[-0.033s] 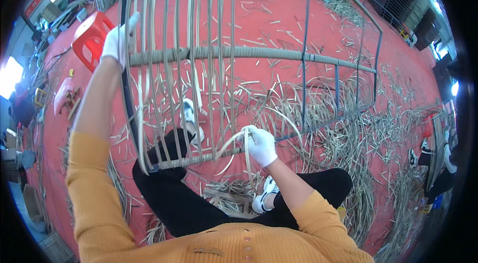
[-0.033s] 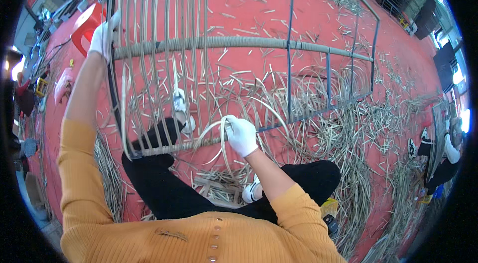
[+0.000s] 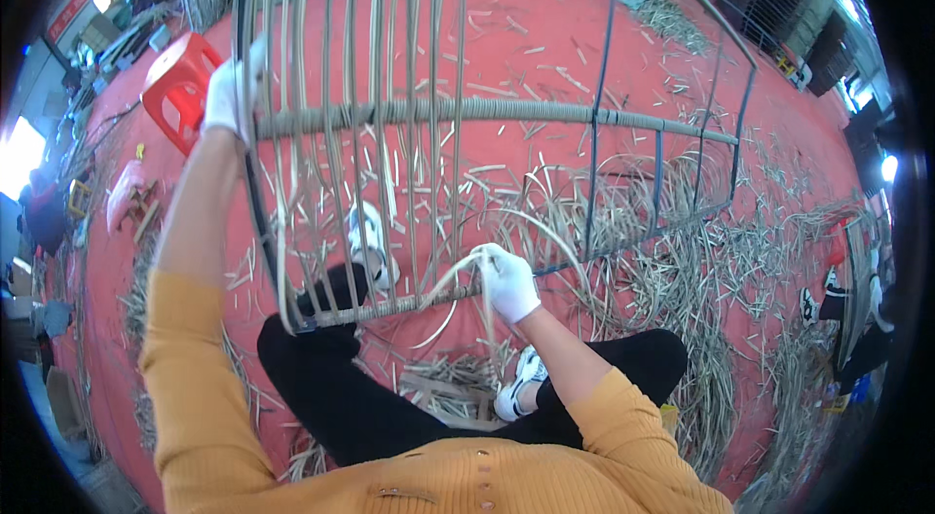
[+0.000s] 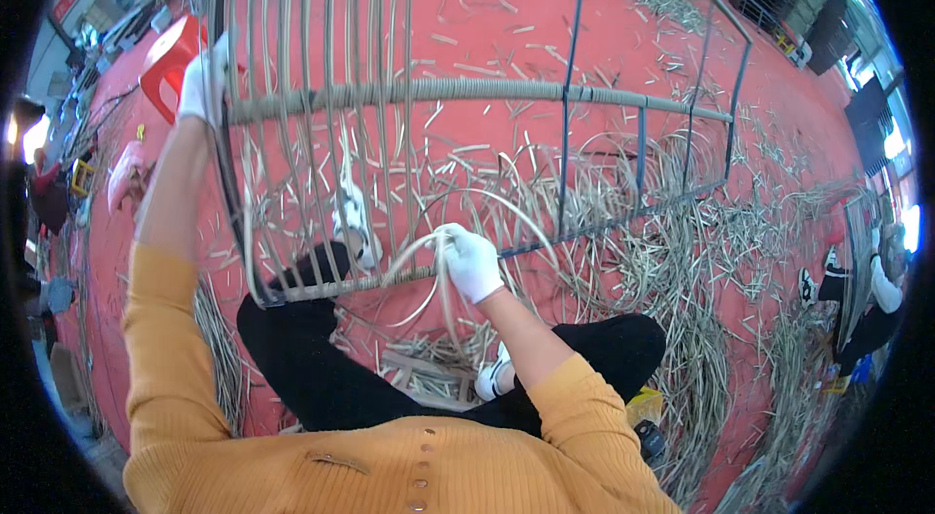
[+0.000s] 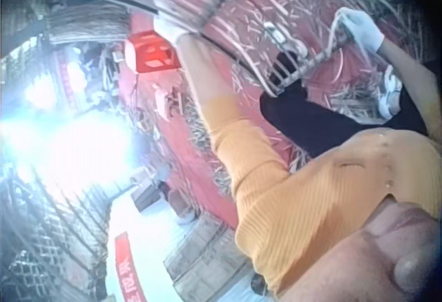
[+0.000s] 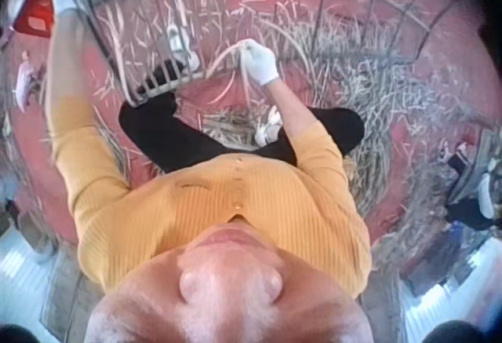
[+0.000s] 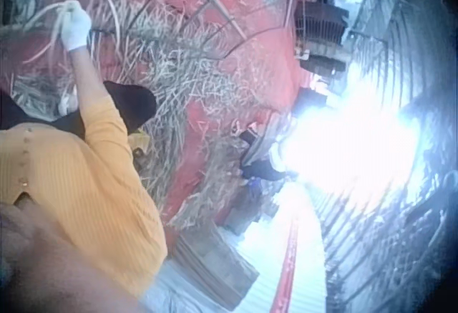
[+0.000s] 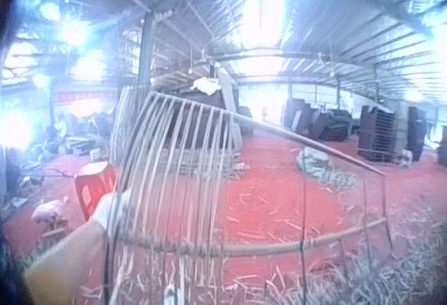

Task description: The person sits on the floor and weaves thin bamboo strips through a metal chair frame. They use a pneumatic staple gun to secure the strips in place, repeatedly threading and fastening the material to build up the chair seat.

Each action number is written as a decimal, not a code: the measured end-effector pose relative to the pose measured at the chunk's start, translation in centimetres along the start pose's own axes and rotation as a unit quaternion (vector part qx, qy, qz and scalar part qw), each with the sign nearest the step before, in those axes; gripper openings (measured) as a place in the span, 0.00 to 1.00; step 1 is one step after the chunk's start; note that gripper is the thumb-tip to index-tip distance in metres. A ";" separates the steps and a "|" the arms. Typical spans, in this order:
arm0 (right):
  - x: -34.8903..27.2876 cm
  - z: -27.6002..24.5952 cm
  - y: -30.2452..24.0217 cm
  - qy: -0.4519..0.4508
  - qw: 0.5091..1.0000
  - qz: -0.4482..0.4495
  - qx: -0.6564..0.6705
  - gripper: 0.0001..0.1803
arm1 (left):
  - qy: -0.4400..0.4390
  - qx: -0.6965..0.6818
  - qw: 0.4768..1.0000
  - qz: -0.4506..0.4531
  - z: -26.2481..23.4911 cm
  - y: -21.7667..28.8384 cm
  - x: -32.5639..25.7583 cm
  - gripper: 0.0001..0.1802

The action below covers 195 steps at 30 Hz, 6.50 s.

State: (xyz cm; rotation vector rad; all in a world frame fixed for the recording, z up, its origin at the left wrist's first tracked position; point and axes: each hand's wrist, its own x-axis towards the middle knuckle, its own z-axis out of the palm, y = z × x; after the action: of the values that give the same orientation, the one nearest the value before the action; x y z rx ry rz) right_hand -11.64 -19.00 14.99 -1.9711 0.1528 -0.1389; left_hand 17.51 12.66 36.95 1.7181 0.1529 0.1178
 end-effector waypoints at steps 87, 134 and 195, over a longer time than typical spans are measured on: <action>9.3 5.3 15.3 -0.303 0.908 0.266 -0.116 0.39 | -0.413 0.304 0.857 0.048 16.0 -32.8 -23.5 0.14; 11.0 6.7 16.5 -0.408 0.844 0.287 -0.199 0.26 | -0.443 0.378 0.807 -0.092 17.1 -32.9 -21.0 0.31; 12.2 10.0 22.9 -0.547 0.720 0.131 -0.407 0.28 | -0.417 0.295 0.847 0.148 17.7 -33.2 -23.0 0.16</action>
State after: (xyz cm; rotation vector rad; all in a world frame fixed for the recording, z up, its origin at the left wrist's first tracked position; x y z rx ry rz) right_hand 1.11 -20.97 -9.67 -2.5021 -0.3569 1.5104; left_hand -3.36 -3.53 1.69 2.2404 -0.8041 -0.5058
